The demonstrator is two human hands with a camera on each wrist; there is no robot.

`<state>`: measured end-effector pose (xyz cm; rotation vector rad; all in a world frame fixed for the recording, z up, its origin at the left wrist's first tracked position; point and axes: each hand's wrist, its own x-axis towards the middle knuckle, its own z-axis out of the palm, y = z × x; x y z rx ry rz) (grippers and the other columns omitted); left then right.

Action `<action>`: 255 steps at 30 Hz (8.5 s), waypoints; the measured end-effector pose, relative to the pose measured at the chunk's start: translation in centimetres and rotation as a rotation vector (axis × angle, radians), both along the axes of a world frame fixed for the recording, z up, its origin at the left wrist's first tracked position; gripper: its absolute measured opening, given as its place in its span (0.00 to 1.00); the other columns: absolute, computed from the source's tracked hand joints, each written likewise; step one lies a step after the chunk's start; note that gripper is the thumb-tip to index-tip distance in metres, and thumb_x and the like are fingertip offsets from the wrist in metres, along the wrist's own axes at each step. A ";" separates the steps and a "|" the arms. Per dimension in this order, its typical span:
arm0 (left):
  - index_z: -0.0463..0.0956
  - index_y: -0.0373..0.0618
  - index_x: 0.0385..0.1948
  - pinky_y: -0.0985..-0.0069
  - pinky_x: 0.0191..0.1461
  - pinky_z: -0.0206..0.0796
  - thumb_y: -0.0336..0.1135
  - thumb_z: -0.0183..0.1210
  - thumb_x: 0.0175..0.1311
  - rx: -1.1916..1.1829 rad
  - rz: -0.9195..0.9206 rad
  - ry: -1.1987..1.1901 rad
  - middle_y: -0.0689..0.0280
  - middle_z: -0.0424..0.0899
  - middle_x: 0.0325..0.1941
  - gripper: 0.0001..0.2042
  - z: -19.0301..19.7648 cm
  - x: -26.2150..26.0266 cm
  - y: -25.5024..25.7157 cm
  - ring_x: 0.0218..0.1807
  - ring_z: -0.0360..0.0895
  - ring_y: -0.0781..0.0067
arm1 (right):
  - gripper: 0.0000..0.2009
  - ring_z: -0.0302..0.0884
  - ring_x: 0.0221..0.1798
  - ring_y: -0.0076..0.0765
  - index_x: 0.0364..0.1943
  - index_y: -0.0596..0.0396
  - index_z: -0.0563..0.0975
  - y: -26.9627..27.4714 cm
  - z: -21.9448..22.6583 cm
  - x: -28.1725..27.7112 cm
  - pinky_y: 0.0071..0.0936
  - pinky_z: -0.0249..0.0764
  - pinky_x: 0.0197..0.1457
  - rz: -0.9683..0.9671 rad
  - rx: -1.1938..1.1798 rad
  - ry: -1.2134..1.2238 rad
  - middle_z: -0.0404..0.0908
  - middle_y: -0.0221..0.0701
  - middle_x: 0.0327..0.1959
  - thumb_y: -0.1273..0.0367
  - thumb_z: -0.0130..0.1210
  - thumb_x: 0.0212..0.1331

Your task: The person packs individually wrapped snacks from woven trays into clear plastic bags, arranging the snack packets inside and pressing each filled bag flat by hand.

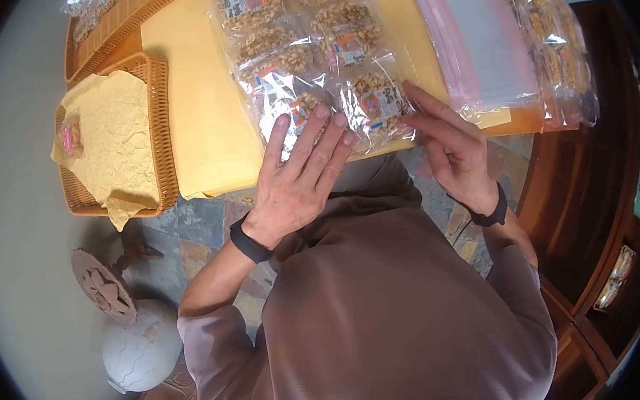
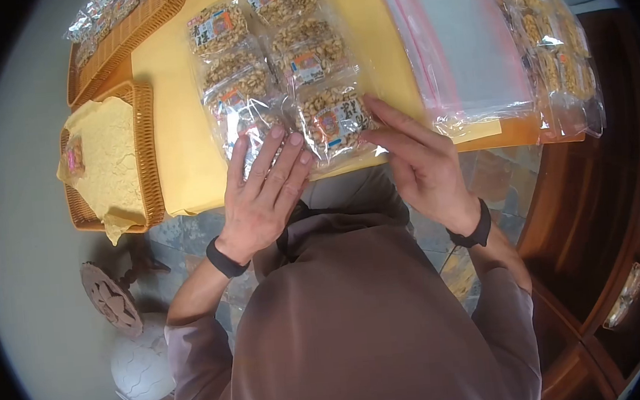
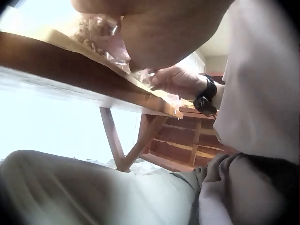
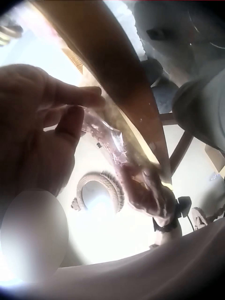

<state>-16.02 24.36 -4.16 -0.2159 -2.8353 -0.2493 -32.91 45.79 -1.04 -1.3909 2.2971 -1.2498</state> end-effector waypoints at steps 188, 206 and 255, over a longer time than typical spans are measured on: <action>0.78 0.41 0.40 0.67 0.39 0.70 0.34 0.56 0.75 1.209 -0.046 -0.997 0.59 0.82 0.34 0.07 2.7 6.0 -1.9 0.35 0.79 0.65 | 0.35 0.84 0.46 0.42 0.73 0.58 0.64 -11.8 3.7 -2.3 0.38 0.81 0.51 0.315 -0.305 0.050 0.84 0.38 0.52 0.73 0.64 0.60; 0.79 0.40 0.23 0.63 0.27 0.70 0.52 0.65 0.61 1.184 -1.001 -0.504 0.55 0.79 0.20 0.21 15.2 5.9 -5.9 0.25 0.80 0.52 | 0.23 0.71 0.26 0.14 0.67 0.59 0.70 -21.4 -1.1 -4.3 0.16 0.69 0.25 0.280 0.141 -0.869 0.75 0.22 0.29 0.71 0.60 0.70; 0.67 0.44 0.17 0.69 0.16 0.54 0.34 0.59 0.65 1.280 0.054 0.188 0.66 0.66 0.15 0.16 14.4 2.0 -2.5 0.14 0.66 0.69 | 0.17 0.70 0.23 0.14 0.61 0.62 0.76 -20.7 0.8 -4.4 0.13 0.68 0.23 0.194 0.166 -0.896 0.76 0.22 0.29 0.72 0.58 0.71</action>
